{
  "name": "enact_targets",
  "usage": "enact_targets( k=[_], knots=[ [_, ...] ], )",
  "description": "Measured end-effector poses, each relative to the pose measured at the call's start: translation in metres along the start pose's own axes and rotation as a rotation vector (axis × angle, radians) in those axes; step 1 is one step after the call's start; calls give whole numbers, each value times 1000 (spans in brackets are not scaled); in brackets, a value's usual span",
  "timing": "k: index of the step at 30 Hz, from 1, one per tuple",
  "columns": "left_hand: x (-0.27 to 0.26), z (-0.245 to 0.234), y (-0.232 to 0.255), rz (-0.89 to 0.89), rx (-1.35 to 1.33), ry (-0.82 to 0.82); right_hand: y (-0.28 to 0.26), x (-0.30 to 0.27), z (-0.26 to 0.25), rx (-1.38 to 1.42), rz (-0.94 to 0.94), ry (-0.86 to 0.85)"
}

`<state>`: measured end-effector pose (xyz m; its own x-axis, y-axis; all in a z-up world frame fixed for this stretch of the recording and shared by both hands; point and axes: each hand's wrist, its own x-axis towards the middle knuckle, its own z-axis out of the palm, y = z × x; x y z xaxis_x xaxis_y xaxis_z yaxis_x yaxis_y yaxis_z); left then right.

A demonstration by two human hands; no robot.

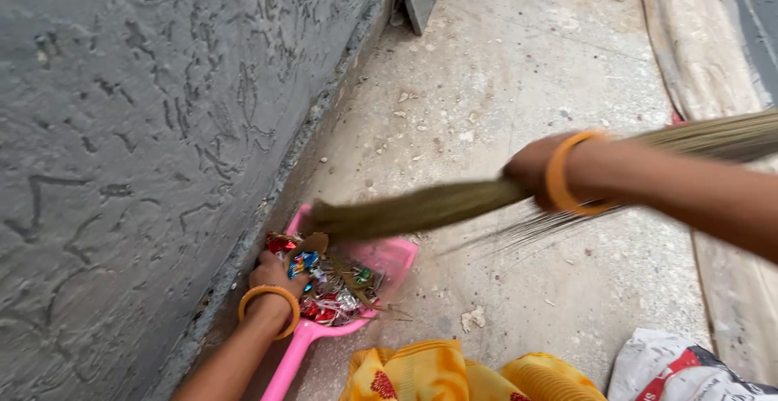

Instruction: The person sweeps debris into a pink dustpan using a broom and their hands. They continue sweeping the floor and along the base of a wall to gather the remaining trash.

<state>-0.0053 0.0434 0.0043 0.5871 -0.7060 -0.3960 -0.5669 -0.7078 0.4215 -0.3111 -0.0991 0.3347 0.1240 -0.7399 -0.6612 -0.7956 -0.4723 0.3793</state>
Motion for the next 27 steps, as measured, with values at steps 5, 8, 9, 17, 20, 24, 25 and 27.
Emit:
enact_targets(
  k=[5,8,9,17,20,24,25,27],
  knots=[
    [0,1,-2,19,-19,13,55,43,-19,70,87,19],
    [-2,-1,0,5,-31,7,50,92,-11,133,123,33],
    [-1,-1,0,-6,-29,1,44,110,-6,219,150,29],
    [1,-1,-2,26,-13,7,-23,51,16,-35,-84,-147],
    [-4,-1,-6,19,-35,-1,2,11,-6,124,63,-148],
    [-15,-2,-24,61,-11,-7,63,34,3,148,211,-63],
    [-18,-3,-27,63,-10,-8,70,45,15,149,213,-64],
    [-23,-4,-30,25,-33,-26,88,65,36,85,307,-154]
  ],
)
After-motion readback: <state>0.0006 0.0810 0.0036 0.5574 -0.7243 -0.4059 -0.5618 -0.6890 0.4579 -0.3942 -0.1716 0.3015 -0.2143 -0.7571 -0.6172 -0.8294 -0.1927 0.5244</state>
